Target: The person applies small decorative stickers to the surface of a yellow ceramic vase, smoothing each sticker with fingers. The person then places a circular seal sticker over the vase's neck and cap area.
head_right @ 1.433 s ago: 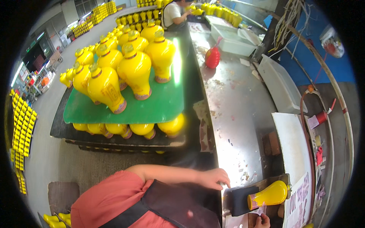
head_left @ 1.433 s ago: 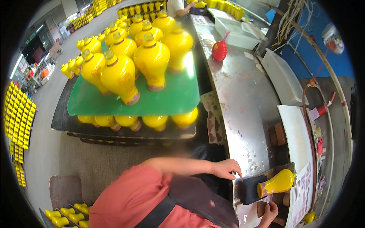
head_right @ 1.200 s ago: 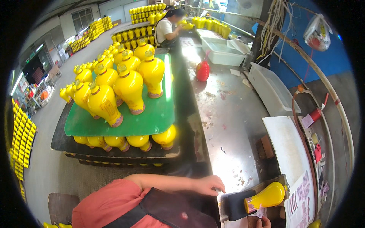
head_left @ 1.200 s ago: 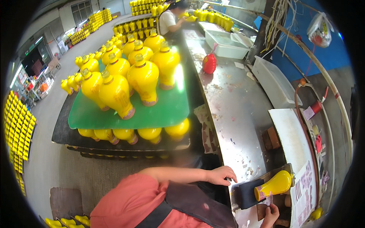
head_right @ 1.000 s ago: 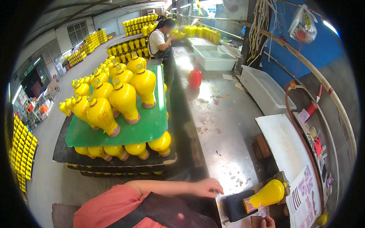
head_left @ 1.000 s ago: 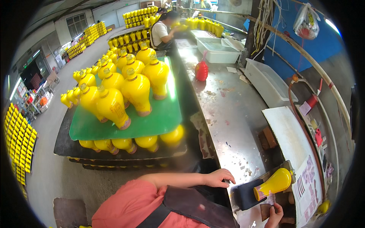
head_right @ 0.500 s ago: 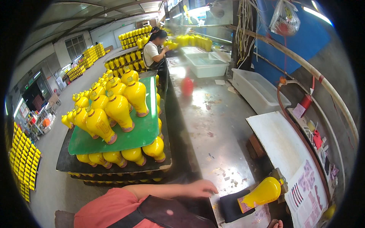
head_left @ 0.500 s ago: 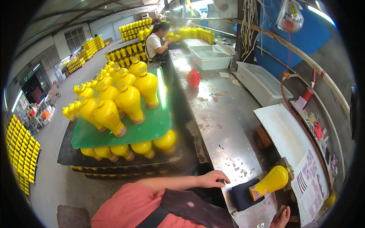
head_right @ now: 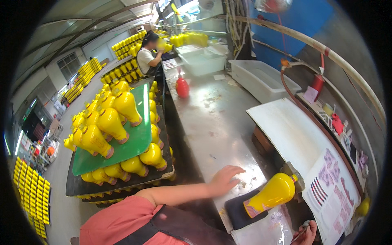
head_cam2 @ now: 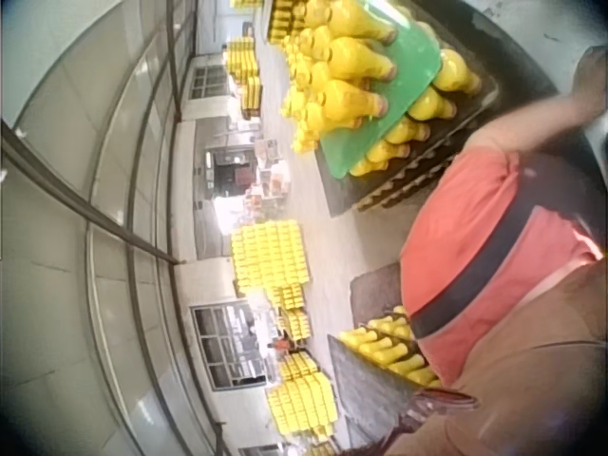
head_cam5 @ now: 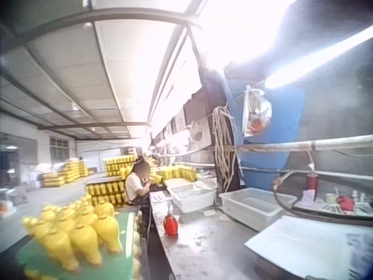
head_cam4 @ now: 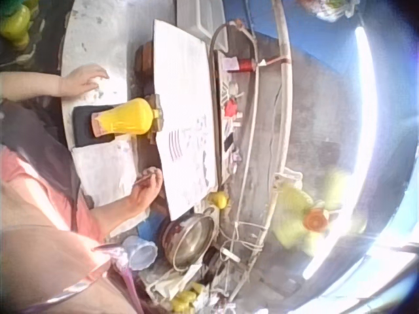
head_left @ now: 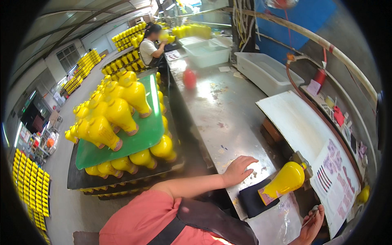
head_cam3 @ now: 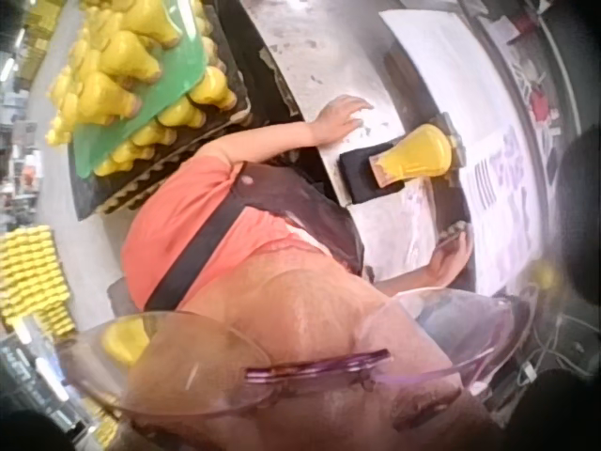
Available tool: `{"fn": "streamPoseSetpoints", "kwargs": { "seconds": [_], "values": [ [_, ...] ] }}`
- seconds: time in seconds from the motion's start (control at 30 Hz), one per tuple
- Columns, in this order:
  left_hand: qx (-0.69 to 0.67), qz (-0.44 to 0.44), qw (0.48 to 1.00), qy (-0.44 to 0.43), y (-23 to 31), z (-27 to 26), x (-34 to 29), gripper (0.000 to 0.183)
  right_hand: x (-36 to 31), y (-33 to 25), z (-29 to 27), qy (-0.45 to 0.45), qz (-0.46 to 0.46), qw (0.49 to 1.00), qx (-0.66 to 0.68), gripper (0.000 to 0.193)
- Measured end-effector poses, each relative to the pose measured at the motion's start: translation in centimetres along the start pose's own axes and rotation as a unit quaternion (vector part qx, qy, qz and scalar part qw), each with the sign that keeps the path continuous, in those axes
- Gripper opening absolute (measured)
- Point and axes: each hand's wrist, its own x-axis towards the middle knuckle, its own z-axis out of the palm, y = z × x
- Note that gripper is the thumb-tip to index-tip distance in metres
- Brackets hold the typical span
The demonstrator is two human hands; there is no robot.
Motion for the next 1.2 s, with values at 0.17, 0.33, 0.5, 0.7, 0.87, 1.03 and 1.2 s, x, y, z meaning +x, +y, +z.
{"fn": "streamPoseSetpoints", "kwargs": {
  "seconds": [0.17, 0.33, 0.5, 0.7, 0.87, 1.03, 1.2],
  "values": [
    [-0.061, 0.12, 0.991, 0.009, 4.2, 2.0, 6.3, 0.043, -2.0, -1.2, 0.8, 0.009, 0.077, 0.997, 0.001, 0.022],
    [-0.095, 0.182, 0.97, -0.128, 9.3, 4.1, 11.9, 0.04, -4.2, -1.6, 3.8, -0.077, 0.052, 0.996, 0.0, 0.022],
    [0.057, 0.115, 0.963, -0.238, 11.2, 5.5, 15.9, 0.044, -5.9, -1.2, 7.1, -0.145, 0.094, 0.985, -0.013, 0.017],
    [0.044, 0.077, 0.95, -0.299, 12.6, 4.7, 18.9, 0.033, -9.3, -1.0, 7.9, -0.117, 0.071, 0.987, -0.083, 0.018],
    [-0.196, 0.022, 0.928, -0.315, 11.4, -2.0, 16.6, 0.022, -11.7, 0.0, 6.3, -0.083, 0.08, 0.99, -0.079, 0.019],
    [-0.215, 0.008, 0.953, -0.215, 9.1, -10.2, 13.1, 0.016, -11.4, 1.0, 5.7, -0.061, 0.082, 0.991, -0.083, 0.021],
    [-0.235, -0.009, 0.97, -0.067, 5.7, -16.0, 15.3, 0.014, -10.6, 1.6, 7.4, -0.052, 0.088, 0.989, -0.103, 0.021]
  ]
}}
